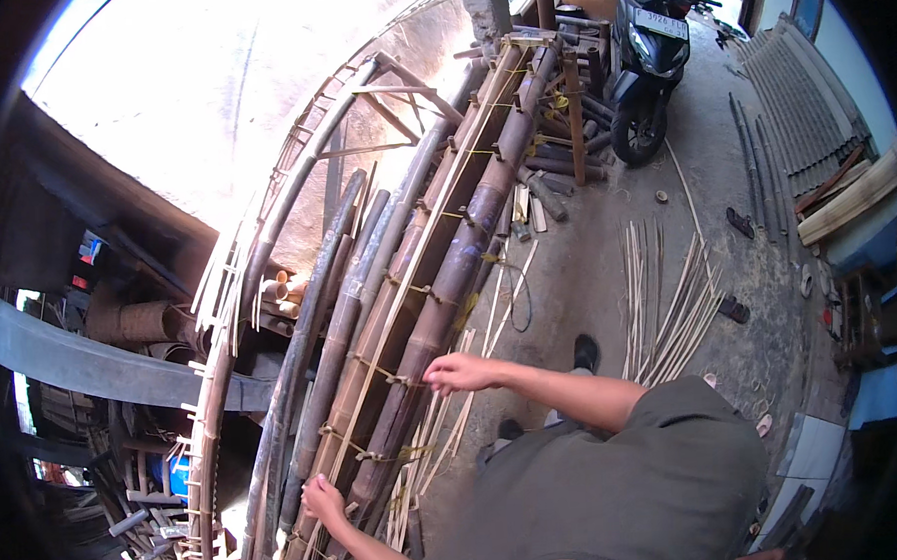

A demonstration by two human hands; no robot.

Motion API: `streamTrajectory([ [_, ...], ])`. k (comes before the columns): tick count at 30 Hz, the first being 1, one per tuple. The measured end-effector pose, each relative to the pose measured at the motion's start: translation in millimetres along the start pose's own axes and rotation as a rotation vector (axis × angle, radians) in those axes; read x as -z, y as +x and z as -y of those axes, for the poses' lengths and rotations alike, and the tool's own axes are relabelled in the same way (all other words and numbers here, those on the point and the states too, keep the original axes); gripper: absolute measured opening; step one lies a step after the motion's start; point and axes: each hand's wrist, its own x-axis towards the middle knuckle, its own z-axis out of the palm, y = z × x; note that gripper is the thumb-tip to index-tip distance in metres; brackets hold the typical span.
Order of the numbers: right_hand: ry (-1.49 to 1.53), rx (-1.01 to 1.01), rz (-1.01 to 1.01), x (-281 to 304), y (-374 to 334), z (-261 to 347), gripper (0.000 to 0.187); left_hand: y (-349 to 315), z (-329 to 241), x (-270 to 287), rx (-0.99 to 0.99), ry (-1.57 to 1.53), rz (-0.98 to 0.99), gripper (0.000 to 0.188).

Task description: The person repeatedly ties thin bamboo sticks to a larger bamboo pole structure using yellow plastic ties. They pick up sticks from the floor, position them against the structure, and secure them with ties throughout the clip.

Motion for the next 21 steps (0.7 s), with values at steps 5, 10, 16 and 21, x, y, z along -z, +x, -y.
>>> streamTrajectory([
  [5, 0.108, -0.09, -0.284, 155, -68, -42, 0.028, 48, -168, 25, -0.045, -0.326, -0.025, 0.035],
  [10, 0.11, -0.136, -0.405, 289, -139, -46, 0.026, 76, -422, 12, -0.264, -0.492, -0.026, 0.035],
  [16, 0.046, -0.082, -0.498, 435, -185, -13, 0.024, 102, -712, 51, -0.521, -0.891, 0.219, 0.039],
  [21, 0.154, -0.042, -0.616, 523, -181, 44, 0.026, 139, -880, 63, -0.644, -0.85, 0.434, 0.045],
])
